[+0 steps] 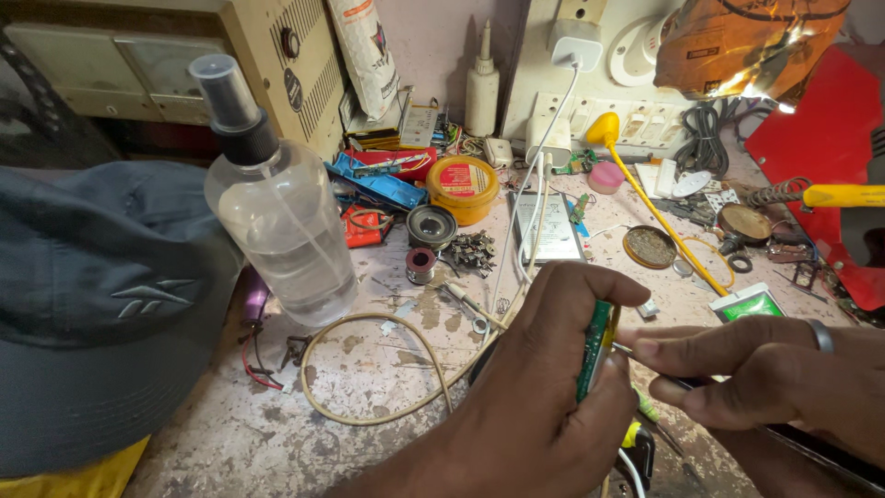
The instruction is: The person assembles a wireless earbuds charging case by inserting a green circuit board into a yellow plastic housing, then attaching the black outer shell. They open the case to reveal green indicator lights and connect a white USB charging cable to the case.
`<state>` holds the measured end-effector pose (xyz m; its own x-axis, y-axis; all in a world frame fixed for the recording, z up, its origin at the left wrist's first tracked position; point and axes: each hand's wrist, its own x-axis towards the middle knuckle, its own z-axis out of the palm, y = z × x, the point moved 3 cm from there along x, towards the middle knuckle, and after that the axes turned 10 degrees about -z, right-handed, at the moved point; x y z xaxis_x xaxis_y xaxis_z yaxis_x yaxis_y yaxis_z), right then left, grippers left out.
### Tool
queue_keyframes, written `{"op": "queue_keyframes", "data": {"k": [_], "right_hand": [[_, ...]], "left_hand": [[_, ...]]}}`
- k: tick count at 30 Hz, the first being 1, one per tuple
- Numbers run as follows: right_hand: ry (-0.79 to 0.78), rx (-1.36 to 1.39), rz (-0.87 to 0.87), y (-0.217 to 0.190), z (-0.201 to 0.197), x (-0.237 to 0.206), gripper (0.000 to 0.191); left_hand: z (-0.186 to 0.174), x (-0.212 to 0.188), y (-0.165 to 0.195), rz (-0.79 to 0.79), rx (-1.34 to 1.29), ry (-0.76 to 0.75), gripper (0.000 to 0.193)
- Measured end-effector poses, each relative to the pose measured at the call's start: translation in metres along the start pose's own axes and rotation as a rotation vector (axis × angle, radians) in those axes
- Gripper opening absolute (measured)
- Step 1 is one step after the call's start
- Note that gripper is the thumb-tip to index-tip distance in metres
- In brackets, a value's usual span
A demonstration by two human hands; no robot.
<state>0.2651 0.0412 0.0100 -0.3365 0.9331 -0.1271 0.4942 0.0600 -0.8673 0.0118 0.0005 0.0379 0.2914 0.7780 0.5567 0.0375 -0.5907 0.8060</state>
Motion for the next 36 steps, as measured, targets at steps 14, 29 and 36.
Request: {"op": "queue_keyframes", "data": {"k": [14,29,36], "right_hand": [[0.152,0.101,-0.444,-0.004,0.011,-0.018,0.026],[0.355,0.33,0.044,-0.045,0.023,-0.01,0.026],[0.099,0.407,-0.283,-0.053,0.036,-0.009,0.032]], "left_hand": [[-0.001,0.003,0.002,-0.083,0.007,-0.062,0.04],[-0.003,0.003,0.005,-0.066,0.021,-0.029,0.035],[-0.004,0.005,0.008,-0.003,-0.009,0.038,0.035]]}}
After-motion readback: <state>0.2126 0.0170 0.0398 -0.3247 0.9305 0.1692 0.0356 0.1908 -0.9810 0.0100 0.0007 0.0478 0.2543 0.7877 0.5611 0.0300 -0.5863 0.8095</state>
